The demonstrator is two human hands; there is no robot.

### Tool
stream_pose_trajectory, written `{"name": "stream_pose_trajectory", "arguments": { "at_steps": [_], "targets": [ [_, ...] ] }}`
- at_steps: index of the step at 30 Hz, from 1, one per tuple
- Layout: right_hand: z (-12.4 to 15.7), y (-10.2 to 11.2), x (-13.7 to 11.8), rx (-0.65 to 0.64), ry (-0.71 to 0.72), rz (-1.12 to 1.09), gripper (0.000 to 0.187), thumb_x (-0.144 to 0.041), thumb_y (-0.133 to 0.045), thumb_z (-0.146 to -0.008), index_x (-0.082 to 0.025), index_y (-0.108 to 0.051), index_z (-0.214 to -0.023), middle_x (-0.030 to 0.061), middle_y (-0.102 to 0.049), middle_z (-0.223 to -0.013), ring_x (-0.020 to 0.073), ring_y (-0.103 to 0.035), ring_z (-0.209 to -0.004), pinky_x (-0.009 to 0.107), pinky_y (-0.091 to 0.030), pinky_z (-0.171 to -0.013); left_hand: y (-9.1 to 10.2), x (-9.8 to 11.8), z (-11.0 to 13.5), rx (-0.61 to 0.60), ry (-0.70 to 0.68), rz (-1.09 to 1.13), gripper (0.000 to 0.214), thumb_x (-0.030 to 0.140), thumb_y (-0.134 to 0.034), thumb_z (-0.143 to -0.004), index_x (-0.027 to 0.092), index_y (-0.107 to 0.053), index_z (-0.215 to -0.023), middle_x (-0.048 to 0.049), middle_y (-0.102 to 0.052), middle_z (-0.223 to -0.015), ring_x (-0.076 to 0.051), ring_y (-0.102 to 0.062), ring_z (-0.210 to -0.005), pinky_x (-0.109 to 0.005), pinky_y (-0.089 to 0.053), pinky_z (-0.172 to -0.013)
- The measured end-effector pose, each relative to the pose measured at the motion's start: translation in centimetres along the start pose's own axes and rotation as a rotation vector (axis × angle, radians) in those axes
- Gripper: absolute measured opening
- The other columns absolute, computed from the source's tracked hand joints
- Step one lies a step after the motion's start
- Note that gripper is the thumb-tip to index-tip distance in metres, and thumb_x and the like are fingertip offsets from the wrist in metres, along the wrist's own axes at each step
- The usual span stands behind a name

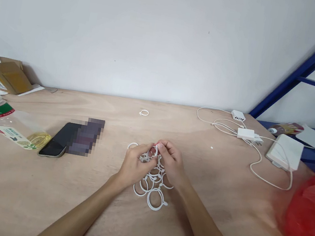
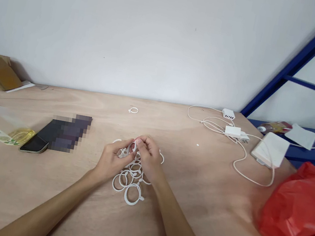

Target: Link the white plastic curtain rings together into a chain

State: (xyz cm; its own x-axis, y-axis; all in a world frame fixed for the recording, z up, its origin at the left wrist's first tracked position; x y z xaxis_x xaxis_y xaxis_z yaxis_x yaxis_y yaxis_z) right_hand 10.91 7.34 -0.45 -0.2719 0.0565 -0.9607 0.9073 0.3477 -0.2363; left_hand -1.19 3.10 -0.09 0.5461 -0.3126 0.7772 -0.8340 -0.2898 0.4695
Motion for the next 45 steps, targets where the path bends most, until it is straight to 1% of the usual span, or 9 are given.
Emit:
{"name": "stream_pose_trajectory", "arguments": {
  "at_steps": [9, 13, 19, 23, 26, 29, 33, 36, 45],
  "targets": [
    [0.1, 0.0, -0.5, 0.048, 0.099, 0.134, 0.025, -0.04, -0.056, -0.083, -0.021, -0.059, -0.066, 0.0012, -0.057, -0.067, 0.0157, -0.054, -0.066, 0.029, -0.044, -0.065, -0.1, 0.1, 0.1, -0.06, 0.088, 0.102, 0.02, 0.023, -0.059, -0.076, 0.016, -0.071, -0.09, 0.0013, -0.068, -0.077, -0.015, -0.062, -0.074, -0.023, -0.048, -0.069],
    [-0.2, 0.2, 0.0, 0.029, 0.083, 0.159, 0.022, -0.034, -0.054, -0.084, -0.02, -0.064, -0.071, 0.0029, -0.063, -0.074, 0.017, -0.059, -0.074, 0.03, -0.046, -0.07, 0.2, -1.2, -0.4, -0.092, 0.13, 0.121, 0.03, 0.025, -0.064, -0.073, 0.016, -0.07, -0.1, -0.0024, -0.071, -0.09, -0.019, -0.065, -0.084, -0.028, -0.051, -0.077],
    [-0.8, 0.7, 0.6, 0.158, 0.179, 0.49, 0.021, -0.03, -0.056, -0.081, -0.019, -0.071, -0.09, 0.0063, -0.068, -0.093, 0.0193, -0.062, -0.09, 0.029, -0.047, -0.072, 1.8, -3.9, -1.6, -0.088, 0.115, -0.12, 0.043, 0.026, -0.065, -0.072, 0.02, -0.065, -0.115, -0.0073, -0.067, -0.116, -0.024, -0.06, -0.108, -0.041, -0.043, -0.098],
    [-4.3, 1.3, 1.8, 0.177, 0.136, 0.707, 0.024, -0.029, -0.053, -0.081, -0.017, -0.069, -0.094, 0.0076, -0.069, -0.098, 0.0195, -0.063, -0.087, 0.03, -0.049, -0.074, 2.7, -5.1, -1.9, -0.192, 0.082, -0.312, 0.039, 0.036, -0.066, -0.075, 0.029, -0.066, -0.113, -0.0031, -0.066, -0.119, -0.027, -0.053, -0.117, -0.048, -0.031, -0.107],
    [-8.8, 0.9, 2.9, 0.037, 0.118, 1.103, 0.032, -0.021, -0.043, -0.084, -0.016, -0.065, -0.106, 0.0078, -0.067, -0.109, 0.0183, -0.061, -0.098, 0.03, -0.046, -0.087, 2.8, -5.3, -1.8, -0.255, 0.057, -0.277, 0.035, 0.045, -0.055, -0.083, 0.029, -0.067, -0.113, -0.0017, -0.068, -0.115, -0.024, -0.055, -0.116, -0.043, -0.032, -0.106],
    [-13.1, -0.1, 3.8, -0.056, 0.122, 1.229, 0.039, -0.014, -0.039, -0.083, -0.014, -0.061, -0.115, 0.0095, -0.062, -0.121, 0.0205, -0.053, -0.113, 0.031, -0.038, -0.099, 2.8, -5.4, -1.7, -0.269, 0.035, -0.195, 0.036, 0.043, -0.044, -0.09, 0.027, -0.066, -0.114, -0.0017, -0.07, -0.112, -0.02, -0.058, -0.112, -0.037, -0.036, -0.104],
    [-16.4, -1.7, 4.9, -0.166, 0.126, 1.326, 0.047, -0.013, -0.039, -0.083, -0.018, -0.051, -0.129, 0.007, -0.049, -0.138, 0.0247, -0.044, -0.122, 0.036, -0.033, -0.101, 3.0, -5.3, -1.7, -0.242, 0.042, -0.11, 0.039, 0.041, -0.039, -0.093, 0.024, -0.064, -0.117, -0.0027, -0.069, -0.114, -0.019, -0.061, -0.108, -0.035, -0.039, -0.102],
    [-17.1, -2.6, 5.5, -0.223, 0.103, 1.384, 0.043, -0.018, -0.042, -0.085, -0.02, -0.053, -0.126, 0.0096, -0.053, -0.133, 0.0291, -0.044, -0.12, 0.043, -0.033, -0.098, 3.1, -5.4, -1.8, -0.218, 0.056, -0.086, 0.038, 0.042, -0.043, -0.091, 0.023, -0.065, -0.115, -0.0029, -0.069, -0.114, -0.02, -0.061, -0.108, -0.037, -0.041, -0.102],
    [-13.7, -2.8, 3.9, -0.198, 0.095, 1.227, 0.023, -0.015, -0.045, -0.083, -0.016, -0.067, -0.091, 0.0148, -0.066, -0.108, 0.027, -0.048, -0.114, 0.041, -0.029, -0.099, 2.8, -6.8, -1.9, 0.117, 0.168, 0.075, 0.037, 0.035, -0.058, -0.082, 0.017, -0.063, -0.115, -0.0107, -0.066, -0.115, -0.023, -0.061, -0.105, -0.038, -0.049, -0.092]
  ]
}}
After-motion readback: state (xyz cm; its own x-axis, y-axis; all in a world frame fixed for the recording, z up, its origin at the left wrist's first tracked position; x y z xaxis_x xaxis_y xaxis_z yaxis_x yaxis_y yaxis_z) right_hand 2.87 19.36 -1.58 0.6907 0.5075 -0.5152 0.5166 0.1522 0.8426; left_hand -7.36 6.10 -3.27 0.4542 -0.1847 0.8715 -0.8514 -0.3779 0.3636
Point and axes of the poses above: each hand's wrist, its own z-axis away from the middle knuckle, its own y-axis out of the back of the hand, x = y × z, the point moved 1 cm from there along -z, towards the middle knuckle
